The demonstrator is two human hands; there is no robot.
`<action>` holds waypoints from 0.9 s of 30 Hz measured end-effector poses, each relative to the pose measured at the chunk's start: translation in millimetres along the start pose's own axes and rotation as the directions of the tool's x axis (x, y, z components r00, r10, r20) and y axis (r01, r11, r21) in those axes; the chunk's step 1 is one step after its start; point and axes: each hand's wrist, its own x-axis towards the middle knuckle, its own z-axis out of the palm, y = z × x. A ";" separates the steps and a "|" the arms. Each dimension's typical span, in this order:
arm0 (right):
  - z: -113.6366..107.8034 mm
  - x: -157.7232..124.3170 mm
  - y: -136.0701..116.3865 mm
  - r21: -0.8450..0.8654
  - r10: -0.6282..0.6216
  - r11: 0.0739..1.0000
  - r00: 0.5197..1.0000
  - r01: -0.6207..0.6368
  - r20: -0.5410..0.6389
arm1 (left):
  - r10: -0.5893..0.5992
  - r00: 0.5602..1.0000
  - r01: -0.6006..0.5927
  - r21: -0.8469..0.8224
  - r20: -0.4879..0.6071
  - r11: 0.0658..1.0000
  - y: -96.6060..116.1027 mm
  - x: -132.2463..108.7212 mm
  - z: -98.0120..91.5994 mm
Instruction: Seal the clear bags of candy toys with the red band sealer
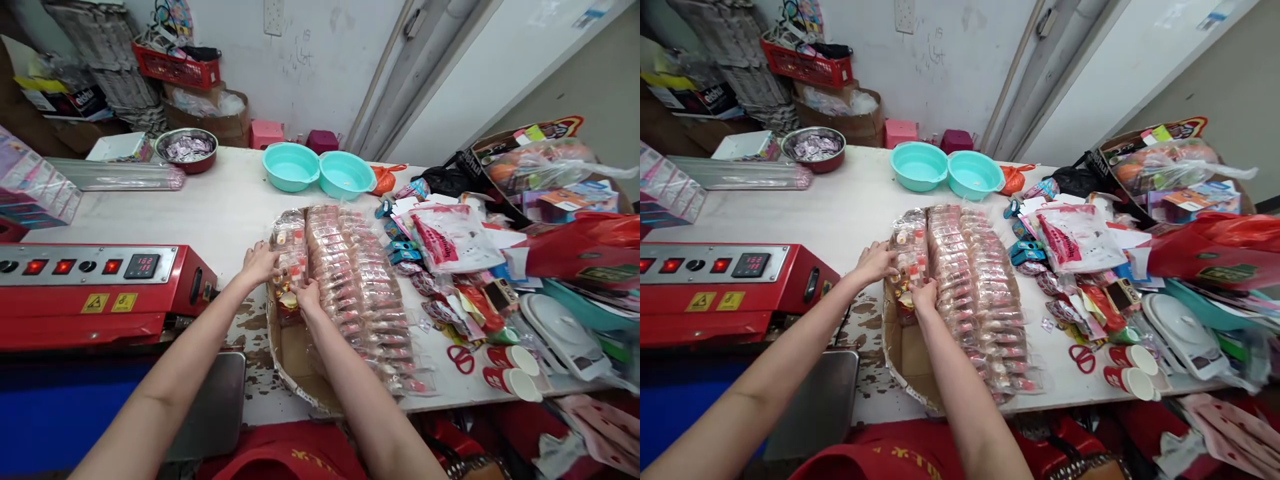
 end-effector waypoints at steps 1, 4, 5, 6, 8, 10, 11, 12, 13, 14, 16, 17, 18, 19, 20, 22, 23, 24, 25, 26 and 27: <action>-0.4 -1.5 -2.0 -0.006 -0.015 1.000 1.000 0.015 0.007 | -0.036 0.998 0.036 -0.011 -0.047 0.999 3.8 -7.6 6.7; -2.6 -8.8 -9.6 -0.021 -0.060 0.998 0.997 0.061 0.040 | -0.139 0.972 0.129 -0.065 -0.188 0.990 12.2 -23.8 18.4; -4.2 -12.3 -12.8 -0.023 -0.075 0.997 0.996 0.076 0.052 | -0.160 0.959 0.140 -0.098 -0.232 0.985 13.0 -28.5 19.5; -6.7 -16.4 -16.8 -0.022 -0.089 0.996 0.994 0.091 0.060 | -0.172 0.946 0.135 -0.148 -0.274 0.980 13.0 -33.2 19.2; -15.3 -26.5 -28.0 -0.019 -0.135 0.990 0.987 0.137 0.087 | -0.141 0.928 0.031 -0.306 -0.345 0.952 11.0 -43.5 14.2; -29.5 -39.8 -45.5 -0.014 -0.215 0.975 0.964 0.220 0.156 | -0.088 0.906 -0.151 -0.511 -0.413 0.846 9.0 -54.8 2.6; -38.7 -47.8 -56.8 -0.005 -0.262 0.963 0.944 0.269 0.202 | -0.082 0.887 -0.237 -0.600 -0.455 0.764 8.8 -60.9 -5.6; -48.8 -56.7 -69.7 0.015 -0.307 0.950 0.918 0.313 0.250 | -0.095 0.863 -0.311 -0.671 -0.496 0.674 9.3 -67.3 -15.2; -59.4 -66.6 -83.4 0.052 -0.342 0.938 0.890 0.343 0.302 | -0.129 0.838 -0.370 -0.726 -0.530 0.580 10.6 -74.3 -25.7; -69.7 -77.5 -97.2 0.109 -0.366 0.930 0.860 0.351 0.355 | -0.177 0.814 -0.418 -0.770 -0.553 0.482 12.5 -82.0 -36.3; -87.1 -101.2 -120.6 0.245 -0.397 0.917 0.790 0.316 0.466 | -0.269 0.789 -0.492 -0.830 -0.552 0.262 17.2 -100.1 -54.4; -93.1 -113.4 -128.2 0.300 -0.408 0.909 0.759 0.289 0.507 | -0.299 0.799 -0.503 -0.853 -0.521 0.141 19.4 -110.4 -60.3; -96.9 -125.4 -132.4 0.338 -0.414 0.904 0.737 0.263 0.534 | -0.303 0.832 -0.481 -0.876 -0.464 0.023 21.2 -121.2 -63.2; -98.5 -136.7 -132.9 0.358 -0.411 0.902 0.727 0.240 0.550 | -0.282 0.879 -0.422 -0.903 -0.385 -0.079 22.2 -132.3 -62.9; -98.3 -147.0 -130.2 0.362 -0.400 0.906 0.729 0.221 0.555 | -0.246 0.924 -0.337 -0.928 -0.293 -0.159 22.3 -143.5 -59.5; -94.8 -163.6 -118.7 0.356 -0.374 0.913 0.755 0.198 0.538 | -0.182 0.976 -0.164 -0.954 -0.119 -0.251 19.2 -165.1 -45.3; -92.6 -169.7 -112.3 0.351 -0.374 0.913 0.774 0.209 0.510 | -0.170 0.984 -0.105 -0.957 -0.061 -0.270 16.1 -175.5 -36.1; -90.8 -174.5 -106.7 0.344 -0.391 0.907 0.790 0.243 0.472 | -0.169 0.985 -0.070 -0.959 -0.023 -0.275 12.0 -185.6 -26.6; -89.5 -177.8 -102.7 0.334 -0.423 0.896 0.795 0.294 0.436 | -0.166 0.986 -0.045 -0.960 0.002 -0.275 7.2 -195.7 -17.5; -88.7 -180.0 -100.6 0.319 -0.461 0.881 0.782 0.348 0.420 | -0.151 0.988 -0.018 -0.962 0.025 -0.274 2.0 -205.8 -9.1; -88.0 -181.2 -100.2 0.302 -0.492 0.869 0.750 0.392 0.442 | -0.130 0.990 0.010 -0.961 0.048 -0.276 -3.4 -215.8 -1.8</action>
